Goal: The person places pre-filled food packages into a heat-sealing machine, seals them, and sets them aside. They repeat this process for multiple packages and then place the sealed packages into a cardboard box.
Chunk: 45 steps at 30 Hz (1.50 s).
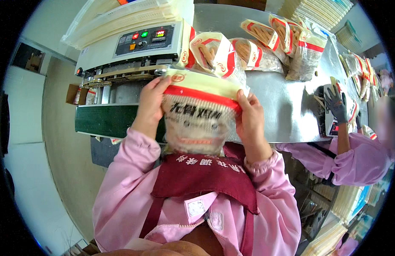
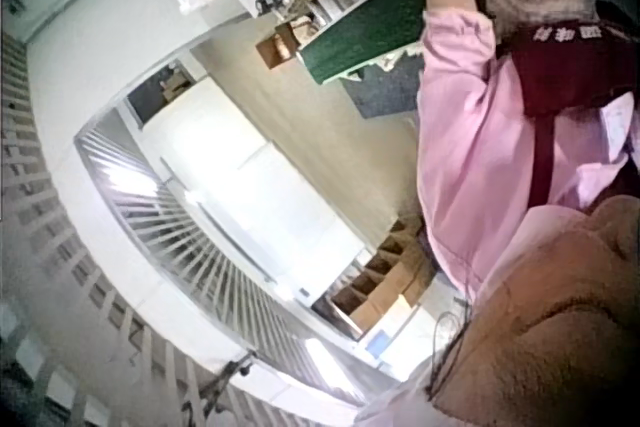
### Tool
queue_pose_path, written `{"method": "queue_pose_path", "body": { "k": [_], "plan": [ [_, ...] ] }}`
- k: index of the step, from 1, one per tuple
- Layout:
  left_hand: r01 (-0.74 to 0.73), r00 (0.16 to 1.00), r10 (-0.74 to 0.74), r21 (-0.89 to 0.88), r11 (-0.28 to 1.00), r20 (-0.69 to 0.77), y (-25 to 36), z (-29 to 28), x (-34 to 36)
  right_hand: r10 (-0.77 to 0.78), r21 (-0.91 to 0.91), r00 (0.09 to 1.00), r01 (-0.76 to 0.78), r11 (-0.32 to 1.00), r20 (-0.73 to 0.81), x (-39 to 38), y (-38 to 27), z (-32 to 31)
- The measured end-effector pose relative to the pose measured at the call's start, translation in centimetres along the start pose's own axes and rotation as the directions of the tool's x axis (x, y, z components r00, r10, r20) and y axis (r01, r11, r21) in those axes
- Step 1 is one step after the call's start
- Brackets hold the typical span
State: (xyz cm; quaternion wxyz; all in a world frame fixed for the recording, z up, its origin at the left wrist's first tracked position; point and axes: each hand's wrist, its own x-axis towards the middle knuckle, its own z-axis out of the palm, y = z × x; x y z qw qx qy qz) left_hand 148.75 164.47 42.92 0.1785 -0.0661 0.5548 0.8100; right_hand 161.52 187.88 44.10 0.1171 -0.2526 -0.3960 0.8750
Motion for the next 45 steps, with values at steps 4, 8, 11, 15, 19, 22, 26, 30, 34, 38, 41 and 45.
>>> {"method": "queue_pose_path", "body": {
  "k": [4, 8, 11, 15, 19, 22, 26, 30, 34, 38, 41, 45],
  "plan": [
    [0.101, 0.993, -0.11, -0.169, 0.98, -0.043, -3.0, 0.3, 2.8, -0.043, 0.034, 0.997, 0.045, 0.998, -0.057, 3.6, 0.2, -0.7],
    [0.188, 0.979, -0.197, -0.145, 0.971, -0.056, -4.3, -0.3, 3.5, -0.197, -0.062, 0.978, 0.193, 0.979, -0.074, 5.7, 1.0, -2.3],
    [0.204, 0.975, -0.21, -0.088, 0.975, -0.069, -4.8, -0.6, 4.2, -0.293, -0.086, 0.951, 0.286, 0.954, -0.097, 7.5, 2.2, -2.8],
    [0.067, 0.984, -0.055, 0.065, 0.996, -0.169, -7.0, -2.1, 5.1, -0.334, -0.161, 0.937, 0.315, 0.935, -0.107, 9.6, 4.0, -4.1],
    [-0.004, 0.977, 0.034, 0.141, 0.99, -0.212, -7.3, -2.5, 5.1, -0.288, -0.183, 0.948, 0.262, 0.948, -0.135, 9.5, 4.3, -3.1],
    [-0.041, 0.972, 0.077, 0.163, 0.986, -0.222, -6.1, -4.2, 5.5, -0.301, -0.224, 0.942, 0.265, 0.938, -0.15, 9.2, 5.1, -0.4],
    [-0.056, 0.965, 0.092, 0.15, 0.987, -0.244, -3.7, -7.9, 6.1, -0.317, -0.312, 0.945, 0.279, 0.908, -0.077, 10.4, 7.9, 2.0],
    [-0.053, 0.956, 0.101, 0.176, 0.983, -0.276, -4.1, -11.1, 6.8, -0.286, -0.344, 0.958, 0.258, 0.903, -0.032, 10.3, 9.2, 3.4],
    [-0.05, 0.97, 0.09, 0.173, 0.984, -0.227, -1.3, -12.6, 5.2, -0.361, -0.741, 0.919, 0.354, 0.57, 0.161, 10.8, 9.3, 2.3],
    [-0.081, 0.928, 0.155, 0.222, 0.972, -0.339, 2.4, -19.2, 1.1, -0.144, -0.518, 0.982, 0.187, 0.835, 0.123, 7.9, 2.3, 0.7],
    [-0.069, 0.857, 0.16, 0.199, 0.977, -0.49, 3.5, -26.4, -2.2, -0.56, -0.664, 0.828, 0.437, 0.607, 0.033, 13.5, -2.0, -6.9],
    [-0.009, 0.746, 0.23, 0.335, 0.942, -0.625, 6.0, -24.1, -7.1, -0.891, -0.968, 0.449, 0.244, 0.06, 0.058, 22.3, -12.0, -14.7]
  ]
}}
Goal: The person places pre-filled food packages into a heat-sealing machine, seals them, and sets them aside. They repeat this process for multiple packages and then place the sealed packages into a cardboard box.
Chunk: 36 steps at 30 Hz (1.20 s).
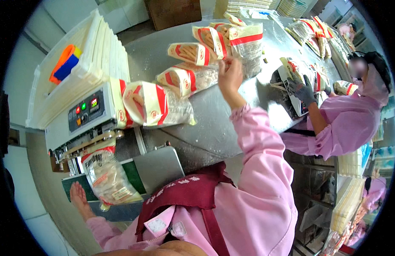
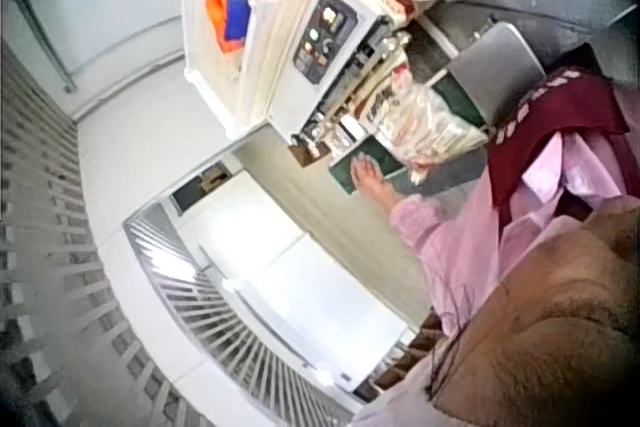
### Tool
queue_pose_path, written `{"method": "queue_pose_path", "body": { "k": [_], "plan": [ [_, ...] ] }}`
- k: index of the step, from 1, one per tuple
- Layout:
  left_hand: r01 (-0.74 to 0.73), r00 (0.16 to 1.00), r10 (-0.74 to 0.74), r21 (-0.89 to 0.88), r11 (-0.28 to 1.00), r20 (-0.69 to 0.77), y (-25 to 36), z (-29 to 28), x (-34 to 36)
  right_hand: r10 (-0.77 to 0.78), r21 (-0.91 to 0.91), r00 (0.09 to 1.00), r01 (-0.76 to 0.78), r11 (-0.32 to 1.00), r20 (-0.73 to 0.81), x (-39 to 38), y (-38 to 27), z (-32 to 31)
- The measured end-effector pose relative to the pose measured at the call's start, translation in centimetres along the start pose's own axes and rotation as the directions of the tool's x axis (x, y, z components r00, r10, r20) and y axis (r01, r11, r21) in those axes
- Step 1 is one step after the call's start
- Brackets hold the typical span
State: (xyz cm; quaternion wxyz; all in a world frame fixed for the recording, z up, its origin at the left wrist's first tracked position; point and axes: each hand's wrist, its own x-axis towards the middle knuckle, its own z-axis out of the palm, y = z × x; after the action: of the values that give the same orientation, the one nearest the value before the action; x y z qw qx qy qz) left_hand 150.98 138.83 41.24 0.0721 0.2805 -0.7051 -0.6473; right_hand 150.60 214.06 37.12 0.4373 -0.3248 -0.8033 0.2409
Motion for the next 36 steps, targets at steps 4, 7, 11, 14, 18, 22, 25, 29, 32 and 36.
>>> {"method": "queue_pose_path", "body": {
  "k": [4, 7, 11, 14, 18, 22, 25, 29, 32, 36],
  "plan": [
    [-0.004, 0.999, 0.005, 0.019, 1.0, -0.038, 0.9, -0.4, -2.8, 0.024, -0.361, 0.986, -0.084, 0.929, -0.167, 9.0, 1.2, 2.7],
    [-0.101, 0.995, 0.103, 0.108, 0.989, -0.011, 2.2, 1.4, -5.2, 0.148, -0.432, 0.978, -0.199, 0.879, -0.148, 12.4, 1.5, 4.4],
    [-0.138, 0.99, 0.127, 0.208, 0.968, 0.064, 3.6, 3.4, -6.1, 0.263, -0.161, 0.952, -0.287, 0.944, -0.158, 13.7, 6.4, 7.3],
    [-0.326, 0.945, 0.317, 0.295, 0.898, 0.081, 4.3, 7.0, -9.5, 0.149, 0.115, 0.963, -0.126, 0.985, -0.223, 11.8, 6.8, 3.6],
    [-0.299, 0.947, 0.266, 0.196, 0.934, 0.177, 4.8, 11.9, -11.1, 0.069, 0.421, 0.977, 0.023, 0.907, -0.203, 9.3, 4.4, -5.6],
    [-0.164, 0.898, 0.13, 0.045, 0.985, 0.42, 5.4, 17.9, -10.1, 0.042, 0.855, 0.995, 0.053, 0.515, -0.086, 4.8, -3.9, -12.7],
    [-0.189, 0.723, 0.212, -0.107, 0.976, 0.658, 7.6, 23.5, -12.8, 0.066, 0.983, 0.982, -0.181, 0.041, 0.178, 1.3, -11.9, -18.4],
    [-0.068, 0.316, 0.423, -0.424, 0.903, 0.849, 10.4, 26.1, -18.3, 0.176, 0.864, 0.846, -0.483, -0.145, 0.502, -4.8, -18.3, -19.4],
    [0.086, 0.385, 0.374, -0.436, 0.896, 0.844, 10.3, 24.1, -16.2, 0.149, 0.713, 0.699, -0.671, -0.203, 0.7, -11.1, -20.8, -13.4],
    [0.203, 0.622, 0.131, -0.32, 0.925, 0.772, 5.3, 23.6, -10.3, 0.29, 0.67, 0.623, -0.736, -0.098, 0.727, -18.4, -21.4, -8.1]
  ]
}}
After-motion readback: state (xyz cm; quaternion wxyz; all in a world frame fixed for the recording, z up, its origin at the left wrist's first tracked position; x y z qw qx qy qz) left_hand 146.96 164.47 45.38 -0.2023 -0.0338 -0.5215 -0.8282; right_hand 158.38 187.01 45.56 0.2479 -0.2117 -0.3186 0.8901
